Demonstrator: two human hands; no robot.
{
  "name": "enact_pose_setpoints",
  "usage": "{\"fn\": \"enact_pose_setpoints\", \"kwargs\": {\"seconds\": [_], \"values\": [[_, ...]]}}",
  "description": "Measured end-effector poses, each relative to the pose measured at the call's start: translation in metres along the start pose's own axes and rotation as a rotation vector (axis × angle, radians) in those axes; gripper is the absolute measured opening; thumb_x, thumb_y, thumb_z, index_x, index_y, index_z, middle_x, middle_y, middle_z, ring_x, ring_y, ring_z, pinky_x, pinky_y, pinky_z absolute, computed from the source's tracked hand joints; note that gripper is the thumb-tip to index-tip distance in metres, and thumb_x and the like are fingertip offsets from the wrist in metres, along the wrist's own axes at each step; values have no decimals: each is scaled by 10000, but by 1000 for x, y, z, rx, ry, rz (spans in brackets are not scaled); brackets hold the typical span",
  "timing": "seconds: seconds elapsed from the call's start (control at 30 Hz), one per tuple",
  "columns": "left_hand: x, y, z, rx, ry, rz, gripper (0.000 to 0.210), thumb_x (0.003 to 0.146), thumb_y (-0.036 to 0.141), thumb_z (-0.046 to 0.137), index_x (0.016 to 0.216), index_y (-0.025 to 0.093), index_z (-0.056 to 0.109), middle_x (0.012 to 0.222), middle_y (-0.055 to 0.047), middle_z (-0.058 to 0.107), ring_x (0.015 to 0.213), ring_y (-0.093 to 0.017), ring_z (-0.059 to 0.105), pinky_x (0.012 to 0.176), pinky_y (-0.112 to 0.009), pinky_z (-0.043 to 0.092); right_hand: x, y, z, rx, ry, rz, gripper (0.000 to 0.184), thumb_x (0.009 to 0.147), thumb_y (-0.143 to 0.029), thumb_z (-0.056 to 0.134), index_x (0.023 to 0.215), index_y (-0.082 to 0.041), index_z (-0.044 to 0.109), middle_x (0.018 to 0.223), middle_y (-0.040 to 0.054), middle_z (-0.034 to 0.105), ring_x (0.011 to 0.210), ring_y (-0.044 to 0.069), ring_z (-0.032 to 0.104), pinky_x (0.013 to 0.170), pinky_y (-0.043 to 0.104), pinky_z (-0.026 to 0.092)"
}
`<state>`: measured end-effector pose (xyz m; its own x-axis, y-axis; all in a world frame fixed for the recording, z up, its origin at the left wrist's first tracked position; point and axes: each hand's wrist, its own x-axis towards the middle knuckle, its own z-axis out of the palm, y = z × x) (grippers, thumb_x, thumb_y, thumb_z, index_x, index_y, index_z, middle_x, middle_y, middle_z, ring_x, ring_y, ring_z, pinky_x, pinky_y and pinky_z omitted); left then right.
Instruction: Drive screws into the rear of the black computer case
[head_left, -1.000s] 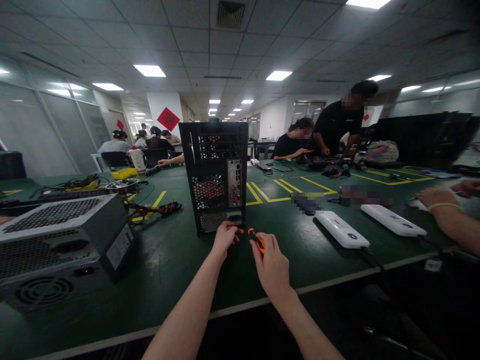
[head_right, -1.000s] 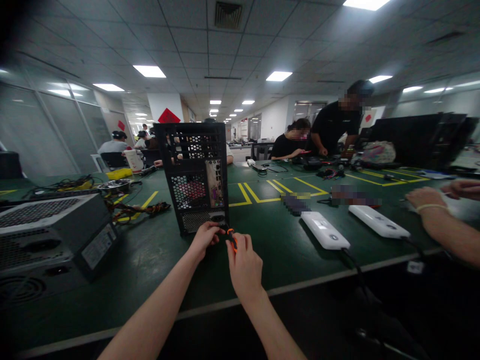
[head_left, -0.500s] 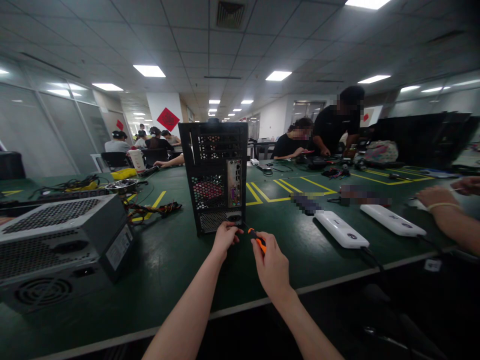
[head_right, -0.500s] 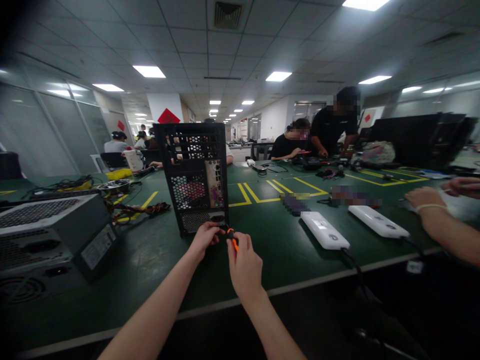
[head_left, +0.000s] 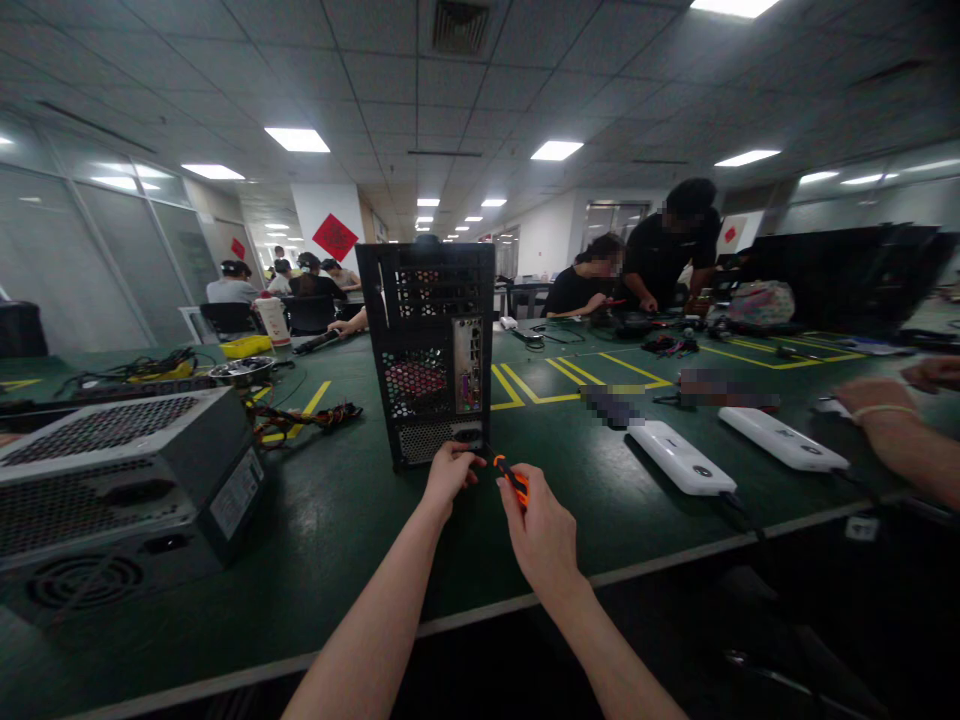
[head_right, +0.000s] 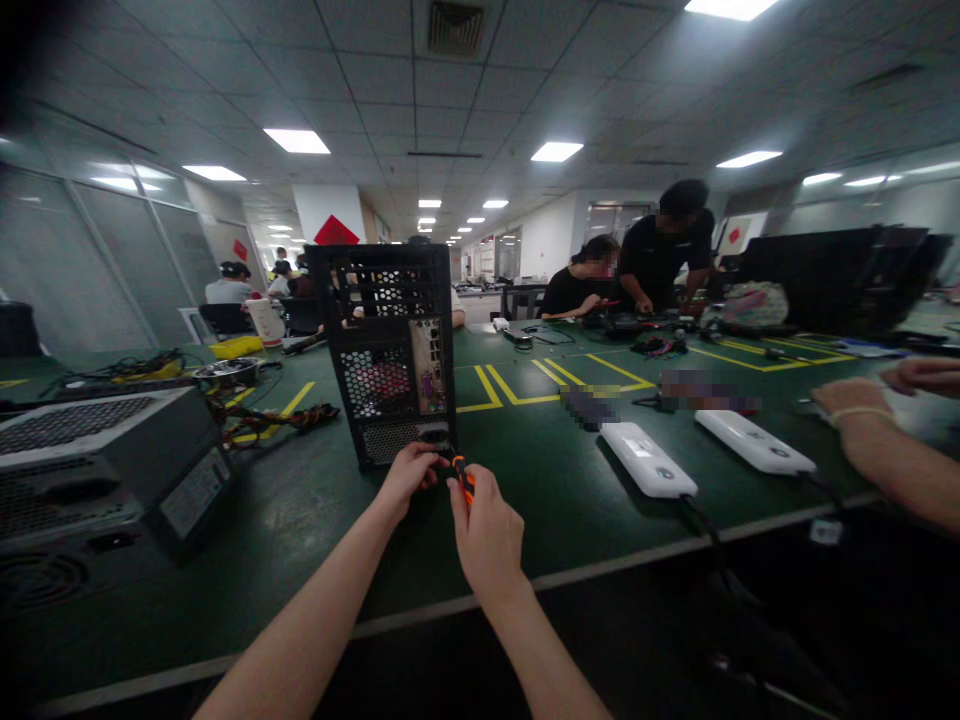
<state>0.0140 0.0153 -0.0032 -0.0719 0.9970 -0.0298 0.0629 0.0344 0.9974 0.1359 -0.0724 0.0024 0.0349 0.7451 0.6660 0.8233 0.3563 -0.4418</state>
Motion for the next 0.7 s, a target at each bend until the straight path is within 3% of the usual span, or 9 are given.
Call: {"fn": "enact_pose_setpoints", "kwargs": {"seconds": [0.2, 0.3, 0.43, 0.7], "values": [[-3, 3, 1, 4, 7, 8, 250, 657, 147, 440, 904, 108, 435, 709, -53, 614, 383, -40, 432, 355, -165, 272, 1, -4, 5, 22, 40, -102, 271, 780, -191, 359, 1047, -151, 381, 1064, 114, 439, 833, 180, 540, 629, 297, 465], [-3, 3, 1, 8, 12, 10, 244, 660, 146, 437, 901, 105, 439, 707, -56, 611, 379, -43, 430, 353, -170, 271, 0, -5, 6, -34, -3, -135, 230, 803, -195, 339, 1024, -161, 395, 985, 90, 470, 776, 168, 554, 583, 276, 463], [-2, 3, 1, 2, 1, -5, 254, 658, 145, 444, 908, 106, 433, 722, -61, 614, 380, -41, 428, 351, -169, 269, -2, -3, 4, -109, 8, -52, 202, 837, -286, 321, 969, -177, 429, 903, 65, 511, 682, 147, 572, 485, 221, 421], [-1, 2, 0, 5, -3, -15, 264, 662, 157, 454, 920, 107, 430, 729, -64, 621, 380, -38, 432, 355, -165, 271, 0, 1, 0, -91, 5, 59, 266, 831, -418, 322, 884, -180, 429, 652, -5, 571, 543, 140, 567, 463, 210, 349]]}}
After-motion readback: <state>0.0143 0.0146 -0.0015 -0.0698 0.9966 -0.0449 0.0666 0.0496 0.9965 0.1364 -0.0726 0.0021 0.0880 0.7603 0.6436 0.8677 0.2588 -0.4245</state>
